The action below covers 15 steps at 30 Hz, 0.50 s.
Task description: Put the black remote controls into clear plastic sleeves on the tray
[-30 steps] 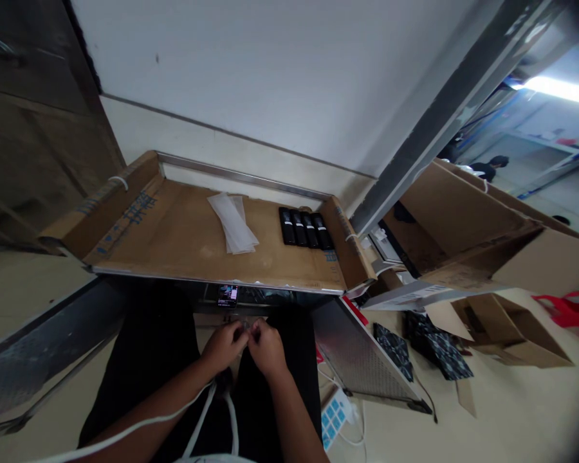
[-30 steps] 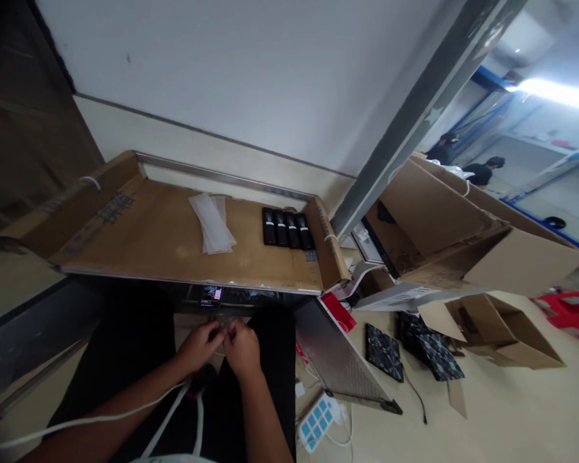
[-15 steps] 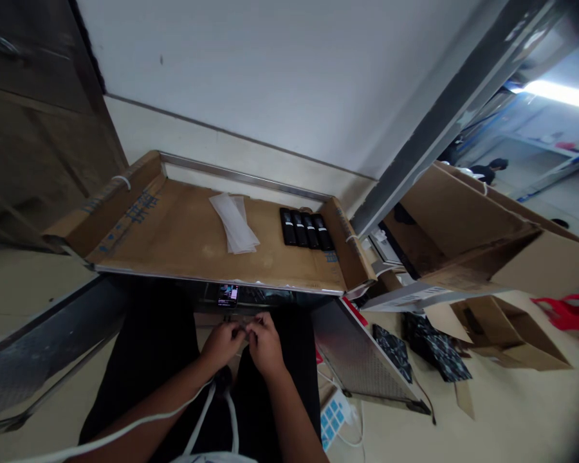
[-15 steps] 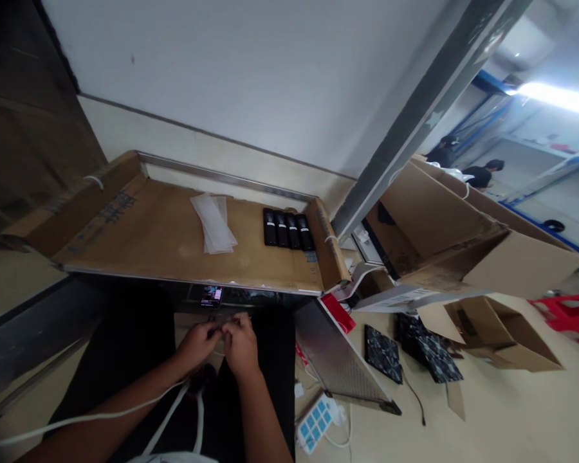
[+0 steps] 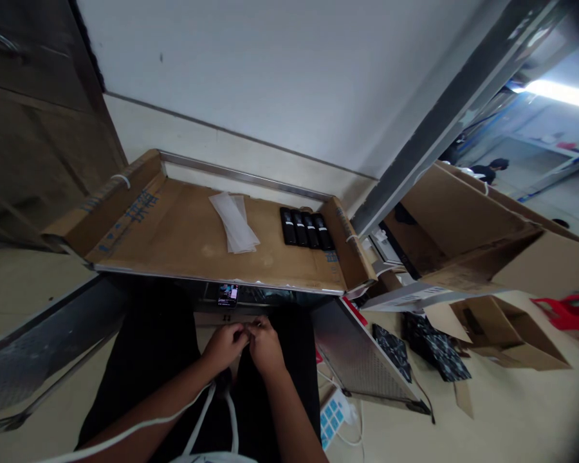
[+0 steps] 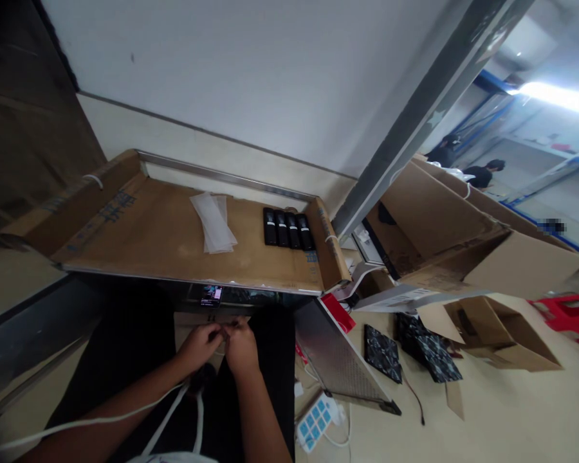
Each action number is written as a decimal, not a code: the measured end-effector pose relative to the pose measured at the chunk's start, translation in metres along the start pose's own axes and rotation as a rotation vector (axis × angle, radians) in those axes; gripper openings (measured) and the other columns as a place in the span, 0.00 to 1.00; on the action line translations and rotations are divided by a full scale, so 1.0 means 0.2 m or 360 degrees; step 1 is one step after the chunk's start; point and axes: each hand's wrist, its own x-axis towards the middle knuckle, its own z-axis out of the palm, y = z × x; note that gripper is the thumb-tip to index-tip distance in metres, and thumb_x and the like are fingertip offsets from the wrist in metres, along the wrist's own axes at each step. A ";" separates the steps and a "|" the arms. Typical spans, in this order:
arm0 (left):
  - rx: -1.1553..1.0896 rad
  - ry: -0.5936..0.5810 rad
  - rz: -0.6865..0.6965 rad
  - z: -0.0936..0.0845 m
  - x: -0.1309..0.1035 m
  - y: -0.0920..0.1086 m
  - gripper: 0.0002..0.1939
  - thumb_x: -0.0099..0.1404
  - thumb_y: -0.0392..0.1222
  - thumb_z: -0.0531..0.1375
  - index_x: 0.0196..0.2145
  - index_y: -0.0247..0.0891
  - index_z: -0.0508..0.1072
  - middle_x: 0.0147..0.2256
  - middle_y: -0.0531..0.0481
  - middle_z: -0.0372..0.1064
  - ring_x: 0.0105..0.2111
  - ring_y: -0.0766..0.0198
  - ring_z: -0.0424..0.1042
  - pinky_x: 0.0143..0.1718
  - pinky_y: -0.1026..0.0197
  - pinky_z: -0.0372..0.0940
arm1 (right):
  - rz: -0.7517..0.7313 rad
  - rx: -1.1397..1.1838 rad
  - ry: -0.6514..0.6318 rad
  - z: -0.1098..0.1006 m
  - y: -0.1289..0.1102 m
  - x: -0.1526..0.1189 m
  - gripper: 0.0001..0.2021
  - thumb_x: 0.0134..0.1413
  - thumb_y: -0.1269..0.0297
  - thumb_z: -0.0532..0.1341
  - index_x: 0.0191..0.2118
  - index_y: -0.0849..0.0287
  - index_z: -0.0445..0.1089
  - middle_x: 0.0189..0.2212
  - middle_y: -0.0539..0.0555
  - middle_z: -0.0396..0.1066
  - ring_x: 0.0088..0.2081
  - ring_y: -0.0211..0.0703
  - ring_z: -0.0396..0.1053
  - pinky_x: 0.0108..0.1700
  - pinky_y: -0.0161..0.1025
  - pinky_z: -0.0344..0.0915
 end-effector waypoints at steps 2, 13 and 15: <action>-0.0062 -0.0027 0.0024 0.00 0.00 0.01 0.13 0.66 0.42 0.53 0.30 0.38 0.75 0.30 0.47 0.76 0.32 0.58 0.75 0.36 0.59 0.63 | 0.0018 0.0012 -0.0010 0.01 0.01 0.00 0.18 0.57 0.81 0.56 0.39 0.58 0.81 0.42 0.59 0.72 0.39 0.42 0.72 0.46 0.35 0.69; 0.0189 -0.0056 0.0413 -0.07 0.02 -0.07 0.34 0.52 0.31 0.63 0.58 0.38 0.67 0.57 0.39 0.69 0.58 0.48 0.67 0.61 0.46 0.61 | -0.0076 0.0015 -0.0034 -0.08 -0.03 -0.02 0.24 0.52 0.85 0.55 0.42 0.54 0.82 0.42 0.57 0.71 0.44 0.44 0.69 0.49 0.37 0.68; 0.0172 -0.0222 0.0430 -0.07 0.02 -0.07 0.30 0.54 0.34 0.64 0.56 0.38 0.69 0.56 0.39 0.70 0.57 0.49 0.69 0.60 0.48 0.62 | -0.0142 0.0021 -0.0050 -0.11 -0.04 -0.02 0.23 0.51 0.85 0.55 0.40 0.55 0.82 0.42 0.56 0.71 0.46 0.46 0.68 0.50 0.38 0.66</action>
